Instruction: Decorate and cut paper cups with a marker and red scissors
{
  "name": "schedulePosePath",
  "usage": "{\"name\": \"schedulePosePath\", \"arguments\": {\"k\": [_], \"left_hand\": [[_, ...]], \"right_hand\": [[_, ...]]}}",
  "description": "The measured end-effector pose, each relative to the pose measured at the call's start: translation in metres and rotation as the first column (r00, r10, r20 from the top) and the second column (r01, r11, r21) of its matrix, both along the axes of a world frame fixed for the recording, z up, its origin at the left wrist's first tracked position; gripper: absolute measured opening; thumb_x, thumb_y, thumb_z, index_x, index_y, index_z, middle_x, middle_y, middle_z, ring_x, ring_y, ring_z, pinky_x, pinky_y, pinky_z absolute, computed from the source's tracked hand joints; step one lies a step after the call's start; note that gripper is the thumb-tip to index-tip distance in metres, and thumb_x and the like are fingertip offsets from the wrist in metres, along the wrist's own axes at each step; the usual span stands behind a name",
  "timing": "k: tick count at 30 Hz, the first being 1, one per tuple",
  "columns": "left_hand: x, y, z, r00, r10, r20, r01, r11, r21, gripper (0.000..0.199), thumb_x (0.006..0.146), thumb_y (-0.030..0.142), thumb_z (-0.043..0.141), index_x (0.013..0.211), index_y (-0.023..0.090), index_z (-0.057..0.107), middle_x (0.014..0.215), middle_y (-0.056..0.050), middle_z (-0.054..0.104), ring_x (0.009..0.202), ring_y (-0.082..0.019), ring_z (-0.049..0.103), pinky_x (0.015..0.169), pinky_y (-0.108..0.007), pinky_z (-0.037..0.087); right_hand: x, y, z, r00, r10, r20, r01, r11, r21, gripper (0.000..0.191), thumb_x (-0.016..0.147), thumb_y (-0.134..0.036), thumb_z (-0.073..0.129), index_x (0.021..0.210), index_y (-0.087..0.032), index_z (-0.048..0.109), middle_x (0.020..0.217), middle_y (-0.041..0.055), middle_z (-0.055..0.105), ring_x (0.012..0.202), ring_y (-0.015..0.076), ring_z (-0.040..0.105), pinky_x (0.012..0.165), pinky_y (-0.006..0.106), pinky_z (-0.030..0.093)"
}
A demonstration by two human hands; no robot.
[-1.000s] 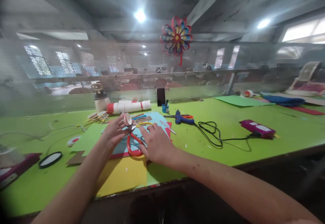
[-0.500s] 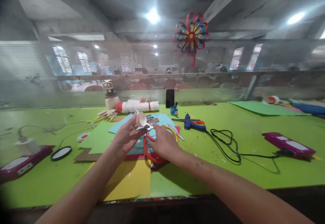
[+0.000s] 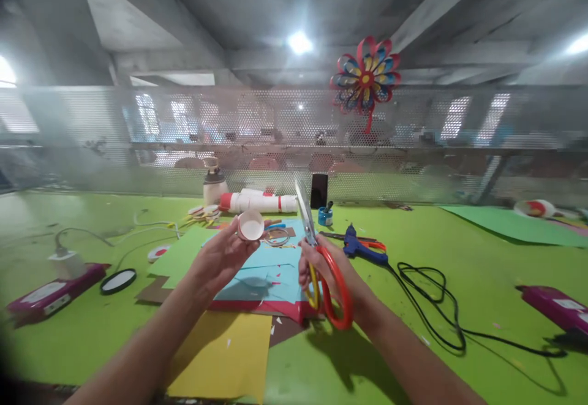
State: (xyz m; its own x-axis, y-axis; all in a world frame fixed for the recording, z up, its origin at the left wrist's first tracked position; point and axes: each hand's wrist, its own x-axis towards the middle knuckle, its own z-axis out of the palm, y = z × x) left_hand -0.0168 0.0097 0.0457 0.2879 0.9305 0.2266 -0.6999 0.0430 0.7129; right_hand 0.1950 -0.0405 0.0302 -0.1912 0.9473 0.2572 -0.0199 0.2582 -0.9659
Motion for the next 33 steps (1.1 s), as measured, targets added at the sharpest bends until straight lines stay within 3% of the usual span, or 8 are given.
{"name": "schedulePosePath", "arguments": {"k": [5, 11, 14, 18, 23, 26, 30, 33], "left_hand": [[0.0, 0.003, 0.004, 0.998, 0.051, -0.044, -0.048, 0.996, 0.073, 0.029, 0.081, 0.021, 0.073, 0.108, 0.011, 0.068, 0.11, -0.012, 0.071, 0.098, -0.02, 0.068, 0.085, -0.029, 0.056], [0.002, 0.0, 0.038, 0.976, 0.022, -0.216, 0.01, 0.989, 0.146, 0.048, 0.078, 0.019, 0.076, 0.124, 0.014, 0.063, 0.105, -0.011, 0.071, 0.085, -0.021, 0.071, 0.077, -0.031, 0.058], [0.002, 0.008, 0.046, 0.965, 0.052, -0.255, -0.003, 0.982, 0.188, 0.051, 0.075, 0.017, 0.078, 0.124, 0.015, 0.063, 0.104, -0.011, 0.072, 0.086, -0.02, 0.071, 0.076, -0.028, 0.057], [-0.001, 0.027, 0.039, 0.971, 0.041, -0.237, 0.006, 0.981, 0.193, 0.055, 0.073, 0.016, 0.079, 0.126, 0.018, 0.061, 0.104, -0.009, 0.072, 0.09, -0.02, 0.071, 0.081, -0.028, 0.056], [-0.008, 0.042, 0.021, 0.967, -0.017, -0.255, 0.066, 0.981, 0.183, 0.052, 0.077, 0.021, 0.077, 0.126, 0.022, 0.062, 0.109, -0.008, 0.07, 0.086, -0.017, 0.071, 0.074, -0.024, 0.054], [-0.011, 0.045, 0.012, 0.956, -0.038, -0.292, 0.092, 0.98, 0.177, 0.051, 0.078, 0.024, 0.076, 0.127, 0.025, 0.062, 0.106, -0.008, 0.07, 0.088, -0.019, 0.07, 0.073, -0.026, 0.053], [-0.007, 0.044, 0.007, 0.947, 0.024, -0.32, 0.042, 0.98, 0.197, 0.053, 0.075, 0.023, 0.078, 0.125, 0.025, 0.063, 0.101, -0.006, 0.07, 0.09, -0.018, 0.066, 0.077, -0.027, 0.051], [-0.003, 0.042, 0.005, 0.925, 0.108, -0.363, -0.014, 0.968, 0.252, 0.054, 0.071, 0.022, 0.081, 0.122, 0.024, 0.065, 0.11, -0.007, 0.069, 0.098, -0.019, 0.063, 0.083, -0.029, 0.05]], "right_hand": [[-0.002, -0.009, -0.006, 0.98, 0.163, -0.11, -0.158, 0.986, 0.055, 0.048, 0.093, -0.066, 0.04, 0.106, -0.022, 0.055, 0.087, 0.0049, 0.063, 0.081, 0.0192, 0.064, 0.08, 0.039, 0.055], [-0.002, -0.013, 0.011, 0.978, 0.193, -0.082, -0.187, 0.979, 0.083, 0.043, 0.095, -0.06, 0.043, 0.093, -0.02, 0.058, 0.082, 0.0042, 0.063, 0.074, 0.0169, 0.064, 0.075, 0.037, 0.055], [0.0, -0.014, 0.017, 0.981, 0.19, -0.025, -0.186, 0.977, 0.104, 0.041, 0.095, -0.056, 0.046, 0.088, -0.018, 0.058, 0.078, 0.0045, 0.063, 0.069, 0.0161, 0.062, 0.069, 0.033, 0.054], [0.003, -0.009, 0.008, 0.991, 0.132, 0.003, -0.131, 0.984, 0.123, 0.046, 0.097, -0.058, 0.04, 0.081, -0.018, 0.056, 0.069, -0.0003, 0.055, 0.056, 0.0102, 0.052, 0.056, 0.026, 0.046], [0.004, -0.012, -0.009, 0.995, 0.102, 0.012, -0.103, 0.993, 0.064, 0.047, 0.095, -0.061, 0.042, 0.111, -0.018, 0.055, 0.064, -0.0044, 0.049, 0.051, 0.0087, 0.044, 0.048, 0.023, 0.038], [0.005, -0.018, -0.02, 0.995, 0.096, 0.016, -0.096, 0.995, 0.036, 0.052, 0.094, -0.061, 0.042, 0.118, -0.017, 0.054, 0.063, -0.0038, 0.049, 0.051, 0.0097, 0.043, 0.049, 0.025, 0.036], [0.007, -0.019, -0.03, 0.995, 0.096, 0.036, -0.098, 0.994, 0.046, 0.05, 0.095, -0.059, 0.043, 0.121, -0.019, 0.056, 0.063, -0.0032, 0.048, 0.054, 0.0112, 0.041, 0.05, 0.026, 0.034], [0.011, -0.018, -0.035, 0.987, 0.133, 0.086, -0.139, 0.988, 0.068, 0.051, 0.095, -0.059, 0.042, 0.125, -0.02, 0.054, 0.069, -0.0012, 0.05, 0.059, 0.0129, 0.047, 0.054, 0.028, 0.039]]}}
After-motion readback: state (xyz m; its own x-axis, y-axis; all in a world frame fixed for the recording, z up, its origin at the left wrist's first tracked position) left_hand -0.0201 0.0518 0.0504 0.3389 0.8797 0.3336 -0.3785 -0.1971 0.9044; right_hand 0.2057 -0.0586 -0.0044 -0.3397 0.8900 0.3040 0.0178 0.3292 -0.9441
